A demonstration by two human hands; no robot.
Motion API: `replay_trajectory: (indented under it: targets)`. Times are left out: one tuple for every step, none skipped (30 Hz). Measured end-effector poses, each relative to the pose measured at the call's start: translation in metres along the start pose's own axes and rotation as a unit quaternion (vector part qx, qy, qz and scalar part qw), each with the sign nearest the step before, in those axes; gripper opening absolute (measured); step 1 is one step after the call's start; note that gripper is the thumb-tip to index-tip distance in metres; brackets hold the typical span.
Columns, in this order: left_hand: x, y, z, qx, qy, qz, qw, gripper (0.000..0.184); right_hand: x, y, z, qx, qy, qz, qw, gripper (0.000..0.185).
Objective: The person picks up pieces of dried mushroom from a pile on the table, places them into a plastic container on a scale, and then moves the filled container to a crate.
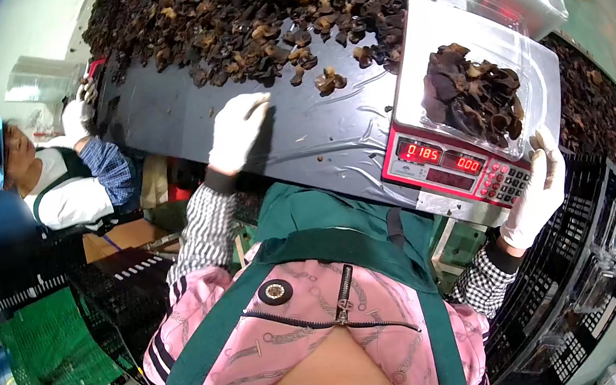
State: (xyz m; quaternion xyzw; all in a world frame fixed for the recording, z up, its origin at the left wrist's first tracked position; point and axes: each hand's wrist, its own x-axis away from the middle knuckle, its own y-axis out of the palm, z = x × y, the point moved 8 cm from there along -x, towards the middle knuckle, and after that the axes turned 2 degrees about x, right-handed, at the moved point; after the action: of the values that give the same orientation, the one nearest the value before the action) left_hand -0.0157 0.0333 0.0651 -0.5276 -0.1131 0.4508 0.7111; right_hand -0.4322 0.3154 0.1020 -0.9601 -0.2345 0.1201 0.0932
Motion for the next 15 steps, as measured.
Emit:
replay_trajectory:
  targets:
    - [-0.016,0.020,0.005,-0.001,0.003,0.006,1.000,0.020,0.002,-0.004,0.001,-0.006,-0.001,0.005,1.000,0.031]
    - [-0.030,0.042,0.004,0.016,-0.014,-0.009,1.000,0.024,0.004,-0.006,-0.001,0.017,-0.003,0.004,1.000,0.030]
    - [-0.038,0.051,0.016,-0.024,0.043,0.024,0.998,0.027,0.007,-0.010,-0.005,0.044,-0.004,0.008,0.999,0.030]
    - [-0.043,0.063,0.018,-0.047,0.057,0.034,0.997,0.027,0.011,-0.014,-0.005,0.008,0.006,0.018,1.000,0.029]
    - [-0.047,0.071,0.016,-0.073,0.070,0.046,0.994,0.026,0.014,-0.020,0.001,0.024,0.006,0.016,1.000,0.029]
    - [-0.055,0.077,0.013,-0.094,0.043,0.008,0.995,0.027,0.017,-0.026,0.003,0.035,0.009,0.021,0.999,0.029]
    - [-0.058,0.070,0.018,-0.066,0.053,0.041,0.996,0.024,0.019,-0.029,0.006,0.044,0.012,0.020,0.999,0.030]
    - [-0.057,0.067,0.023,-0.006,0.047,0.066,0.997,0.023,0.021,-0.032,0.012,0.033,0.027,0.027,0.999,0.030]
    - [-0.064,0.047,0.051,0.054,0.037,0.090,0.994,0.021,0.021,-0.034,0.013,0.042,0.035,0.030,0.998,0.030]
    - [-0.072,0.036,0.075,0.107,0.049,0.089,0.989,0.022,0.021,-0.035,0.017,0.040,0.033,0.034,0.998,0.029]
    - [-0.079,0.028,0.106,0.171,0.059,0.072,0.981,0.024,0.020,-0.036,0.020,0.038,0.032,0.035,0.998,0.029]
    - [-0.084,0.016,0.143,0.190,0.121,0.072,0.972,0.026,0.019,-0.034,0.018,0.049,0.026,0.032,0.998,0.028]
    - [-0.086,0.017,0.168,0.201,0.175,0.076,0.961,0.027,0.019,-0.031,0.016,0.052,0.030,0.034,0.998,0.028]
    - [-0.089,0.013,0.196,0.236,0.209,0.057,0.947,0.029,0.017,-0.028,0.015,0.052,0.019,0.032,0.998,0.028]
    - [-0.092,0.015,0.222,0.219,0.255,0.043,0.941,0.030,0.016,-0.026,0.015,0.051,0.010,0.031,0.998,0.028]
